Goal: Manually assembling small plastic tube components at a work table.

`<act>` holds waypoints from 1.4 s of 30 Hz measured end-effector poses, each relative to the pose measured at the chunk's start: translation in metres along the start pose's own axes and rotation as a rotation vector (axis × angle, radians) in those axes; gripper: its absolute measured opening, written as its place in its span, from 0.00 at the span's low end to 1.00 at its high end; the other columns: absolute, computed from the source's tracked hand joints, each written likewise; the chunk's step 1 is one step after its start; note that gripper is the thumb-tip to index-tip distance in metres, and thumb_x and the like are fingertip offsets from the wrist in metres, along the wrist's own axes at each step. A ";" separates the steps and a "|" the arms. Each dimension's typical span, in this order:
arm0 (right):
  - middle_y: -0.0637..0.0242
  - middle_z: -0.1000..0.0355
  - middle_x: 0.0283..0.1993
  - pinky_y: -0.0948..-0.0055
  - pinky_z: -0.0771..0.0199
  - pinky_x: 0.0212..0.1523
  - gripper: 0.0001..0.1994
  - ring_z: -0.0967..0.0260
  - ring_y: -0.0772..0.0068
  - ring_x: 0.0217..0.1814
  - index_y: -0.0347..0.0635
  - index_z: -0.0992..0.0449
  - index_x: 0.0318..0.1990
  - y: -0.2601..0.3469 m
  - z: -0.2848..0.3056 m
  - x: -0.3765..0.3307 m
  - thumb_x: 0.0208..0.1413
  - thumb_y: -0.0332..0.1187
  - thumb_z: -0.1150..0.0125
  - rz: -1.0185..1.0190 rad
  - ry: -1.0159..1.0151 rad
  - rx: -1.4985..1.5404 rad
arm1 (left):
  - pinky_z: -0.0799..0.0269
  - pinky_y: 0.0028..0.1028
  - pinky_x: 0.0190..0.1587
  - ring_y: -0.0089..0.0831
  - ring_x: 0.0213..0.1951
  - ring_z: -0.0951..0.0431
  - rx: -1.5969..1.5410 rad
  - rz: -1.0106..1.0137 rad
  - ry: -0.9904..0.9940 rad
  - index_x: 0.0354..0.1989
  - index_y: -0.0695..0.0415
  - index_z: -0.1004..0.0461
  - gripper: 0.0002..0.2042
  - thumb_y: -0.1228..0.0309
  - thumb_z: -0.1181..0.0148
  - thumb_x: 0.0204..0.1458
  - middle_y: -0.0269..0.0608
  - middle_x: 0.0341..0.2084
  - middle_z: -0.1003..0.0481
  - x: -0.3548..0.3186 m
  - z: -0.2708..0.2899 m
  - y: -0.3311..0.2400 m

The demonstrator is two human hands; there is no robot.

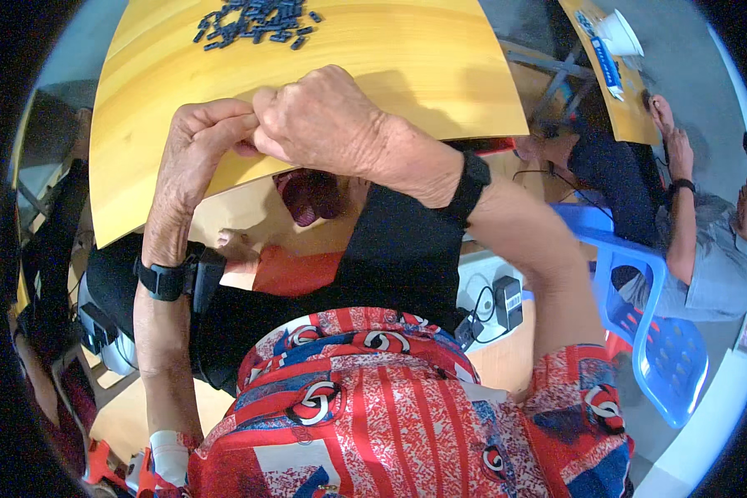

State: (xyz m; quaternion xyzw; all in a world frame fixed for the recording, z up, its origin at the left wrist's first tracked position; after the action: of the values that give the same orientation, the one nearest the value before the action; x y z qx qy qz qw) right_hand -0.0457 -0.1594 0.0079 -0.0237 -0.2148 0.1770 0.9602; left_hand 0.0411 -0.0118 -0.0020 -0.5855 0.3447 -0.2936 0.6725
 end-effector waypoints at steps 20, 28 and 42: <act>0.69 0.27 0.36 0.83 0.31 0.31 0.13 0.33 0.84 0.28 0.38 0.27 0.50 -0.098 0.044 -0.285 0.59 0.25 0.50 -1.480 -0.666 0.841 | 0.29 0.17 0.33 0.20 0.29 0.24 -0.162 -0.023 -0.144 0.42 0.63 0.23 0.12 0.68 0.47 0.58 0.38 0.30 0.21 0.012 0.021 0.002; 0.65 0.25 0.40 0.78 0.29 0.38 0.15 0.29 0.75 0.35 0.33 0.27 0.50 -0.176 -0.057 -0.316 0.54 0.26 0.45 -1.512 -0.492 0.947 | 0.28 0.17 0.31 0.20 0.27 0.24 -0.173 -0.017 -0.230 0.39 0.63 0.22 0.09 0.71 0.45 0.56 0.39 0.28 0.21 0.016 0.025 0.009; 0.66 0.26 0.38 0.84 0.32 0.27 0.09 0.32 0.82 0.28 0.35 0.27 0.45 -0.155 0.088 -0.179 0.58 0.26 0.46 -1.232 -0.611 0.930 | 0.26 0.20 0.32 0.20 0.28 0.24 -0.161 0.035 -0.241 0.38 0.63 0.22 0.07 0.74 0.43 0.55 0.37 0.26 0.22 0.017 0.013 0.001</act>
State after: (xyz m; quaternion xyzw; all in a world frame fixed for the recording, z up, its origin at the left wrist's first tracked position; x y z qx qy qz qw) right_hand -0.1827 -0.3699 0.0344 0.5466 -0.3455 -0.3113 0.6964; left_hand 0.0613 -0.0172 -0.0043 -0.6623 0.2938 -0.1807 0.6651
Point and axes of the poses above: each hand's wrist, its own x-axis towards the middle knuckle, its own z-axis out of the back of the hand, y = z × x, the point moved 1 cm from there along x, towards the middle knuckle
